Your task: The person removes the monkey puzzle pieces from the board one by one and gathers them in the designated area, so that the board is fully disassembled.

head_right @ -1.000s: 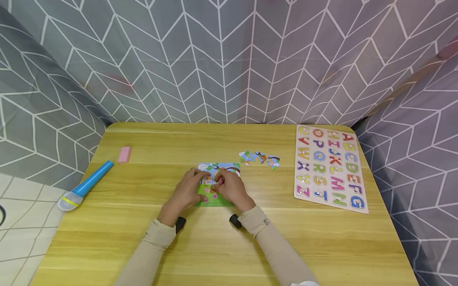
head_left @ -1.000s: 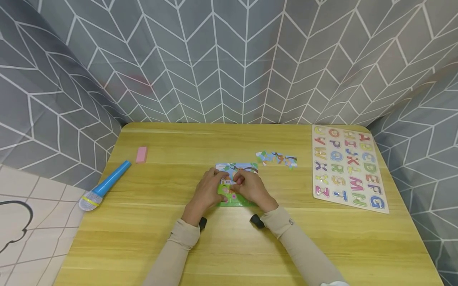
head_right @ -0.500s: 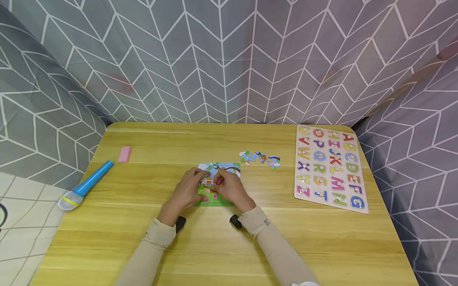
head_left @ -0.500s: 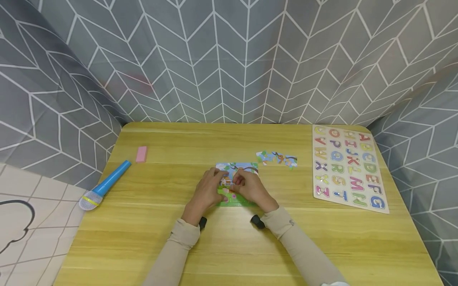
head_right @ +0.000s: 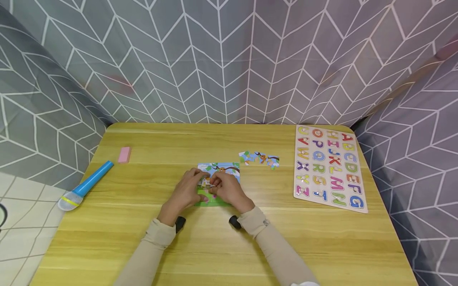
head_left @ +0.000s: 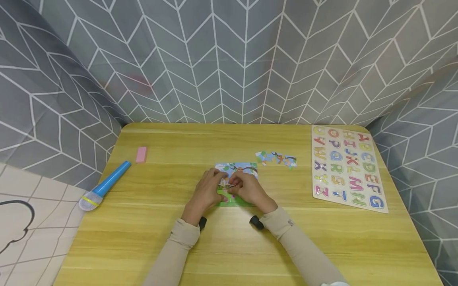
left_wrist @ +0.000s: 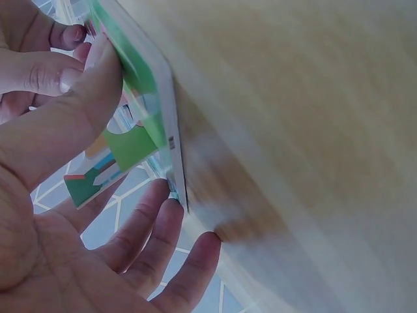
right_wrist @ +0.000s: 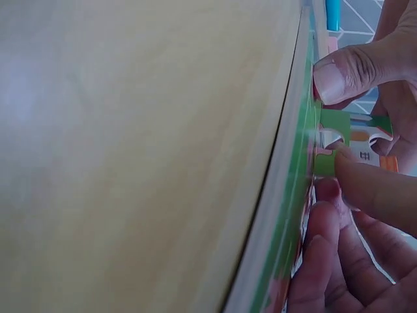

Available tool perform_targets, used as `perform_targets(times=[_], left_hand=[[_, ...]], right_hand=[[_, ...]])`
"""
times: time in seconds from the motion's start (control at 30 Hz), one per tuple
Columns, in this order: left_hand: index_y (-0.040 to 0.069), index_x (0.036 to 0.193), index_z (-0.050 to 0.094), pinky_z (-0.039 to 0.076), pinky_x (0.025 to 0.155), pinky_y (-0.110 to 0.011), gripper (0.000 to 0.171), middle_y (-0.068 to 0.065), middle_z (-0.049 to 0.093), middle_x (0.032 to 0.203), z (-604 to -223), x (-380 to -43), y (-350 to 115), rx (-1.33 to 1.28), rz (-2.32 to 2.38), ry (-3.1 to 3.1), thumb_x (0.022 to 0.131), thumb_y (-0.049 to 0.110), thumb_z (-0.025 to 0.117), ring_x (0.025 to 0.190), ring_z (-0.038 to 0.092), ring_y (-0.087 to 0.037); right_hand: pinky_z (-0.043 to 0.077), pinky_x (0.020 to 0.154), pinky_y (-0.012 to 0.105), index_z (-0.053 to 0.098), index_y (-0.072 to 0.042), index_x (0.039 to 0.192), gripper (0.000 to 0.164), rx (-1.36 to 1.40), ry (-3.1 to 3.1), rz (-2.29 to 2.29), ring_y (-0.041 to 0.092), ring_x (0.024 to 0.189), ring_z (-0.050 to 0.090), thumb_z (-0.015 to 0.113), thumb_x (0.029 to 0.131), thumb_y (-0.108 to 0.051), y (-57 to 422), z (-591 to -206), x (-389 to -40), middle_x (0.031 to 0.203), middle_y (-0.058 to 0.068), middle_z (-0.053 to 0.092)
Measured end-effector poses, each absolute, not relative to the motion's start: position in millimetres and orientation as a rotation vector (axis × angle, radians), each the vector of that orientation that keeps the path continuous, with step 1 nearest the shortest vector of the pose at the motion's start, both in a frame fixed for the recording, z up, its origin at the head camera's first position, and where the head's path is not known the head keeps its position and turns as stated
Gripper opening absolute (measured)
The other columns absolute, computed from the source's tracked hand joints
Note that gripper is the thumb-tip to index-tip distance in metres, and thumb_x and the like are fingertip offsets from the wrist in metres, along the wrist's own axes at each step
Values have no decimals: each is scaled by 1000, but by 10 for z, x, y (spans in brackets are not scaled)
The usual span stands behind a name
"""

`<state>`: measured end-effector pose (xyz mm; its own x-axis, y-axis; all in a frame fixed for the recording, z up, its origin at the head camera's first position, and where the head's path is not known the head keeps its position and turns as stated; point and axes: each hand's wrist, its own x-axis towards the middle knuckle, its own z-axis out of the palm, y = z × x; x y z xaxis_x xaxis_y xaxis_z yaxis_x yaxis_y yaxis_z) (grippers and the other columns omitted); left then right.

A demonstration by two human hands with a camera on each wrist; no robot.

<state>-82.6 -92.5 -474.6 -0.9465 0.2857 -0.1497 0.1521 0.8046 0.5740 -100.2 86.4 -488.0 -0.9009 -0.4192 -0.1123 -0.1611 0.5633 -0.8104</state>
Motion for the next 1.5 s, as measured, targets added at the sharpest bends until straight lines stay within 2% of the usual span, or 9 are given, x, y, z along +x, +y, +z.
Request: perform_targets(times=[0.2, 0.43, 0.63, 0.73, 0.87, 1.03, 1.17, 1.33, 1.5], left_hand=[[13, 137, 59, 53, 91, -49, 76, -12, 50, 138, -4768, -831, -929, 341, 844, 2768, 69, 18, 93, 128, 47, -33], [11, 136, 60, 53, 93, -51, 75, -12, 51, 137, -4760, -835, -930, 341, 859, 2759, 69, 17, 93, 127, 48, -34], [10, 134, 61, 53, 93, -51, 73, -13, 52, 135, -4745, -837, -932, 355, 866, 2766, 68, 17, 93, 127, 48, -34], [10, 134, 62, 53, 92, -51, 72, -13, 52, 135, -4736, -833, -933, 357, 866, 2768, 69, 17, 93, 127, 48, -34], [11, 134, 61, 52, 93, -52, 72, -13, 51, 135, -4724, -829, -932, 348, 858, 2768, 70, 18, 93, 127, 48, -35], [8, 146, 49, 51, 99, -51, 89, -15, 50, 139, -4727, -832, -933, 341, 831, 2768, 70, 20, 93, 130, 47, -36], [6, 154, 36, 47, 107, -51, 104, -17, 48, 144, -4734, -839, -934, 310, 831, 2755, 69, 20, 93, 133, 46, -36], [9, 153, 40, 46, 108, -51, 100, -15, 48, 143, -4735, -840, -941, 279, 863, 2736, 68, 18, 93, 133, 45, -36], [10, 152, 43, 47, 106, -52, 97, -14, 48, 143, -4726, -829, -965, 248, 872, 2723, 68, 18, 93, 134, 44, -35]], right_hand=[[51, 68, 22, 71, -10, 92, 7, -510, 2502, -1180, 6, 65, 61, 76, 89, -14, 818, -4867, -1004, 80, 1, 71], [49, 68, 21, 70, -11, 85, 9, -526, 2490, -1164, 4, 59, 59, 77, 88, -15, 811, -4873, -1008, 66, 1, 69], [55, 70, 22, 70, -8, 88, 6, -545, 2468, -1189, 7, 59, 65, 74, 90, -10, 815, -4875, -1021, 73, 3, 73], [59, 77, 29, 70, -8, 89, 5, -519, 2468, -1210, 8, 63, 67, 74, 91, -10, 818, -4880, -1025, 80, 3, 75], [60, 86, 38, 69, -11, 89, 7, -484, 2489, -1245, 11, 77, 70, 76, 89, -14, 828, -4880, -1022, 91, 4, 75], [60, 86, 38, 70, -9, 97, 11, -458, 2490, -1305, 20, 91, 71, 75, 90, -15, 906, -4874, -1017, 102, 8, 73], [60, 84, 38, 70, -5, 110, 20, -412, 2501, -1356, 22, 92, 70, 72, 93, -15, 1027, -4872, -1033, 105, 10, 72], [59, 78, 35, 65, -5, 126, 32, -335, 2527, -1415, 18, 84, 68, 68, 96, -15, 1183, -4899, -1064, 96, 11, 70], [55, 74, 29, 60, -7, 132, 36, -212, 2564, -1498, 17, 79, 64, 66, 97, -16, 1315, -4934, -1090, 88, 11, 69]])
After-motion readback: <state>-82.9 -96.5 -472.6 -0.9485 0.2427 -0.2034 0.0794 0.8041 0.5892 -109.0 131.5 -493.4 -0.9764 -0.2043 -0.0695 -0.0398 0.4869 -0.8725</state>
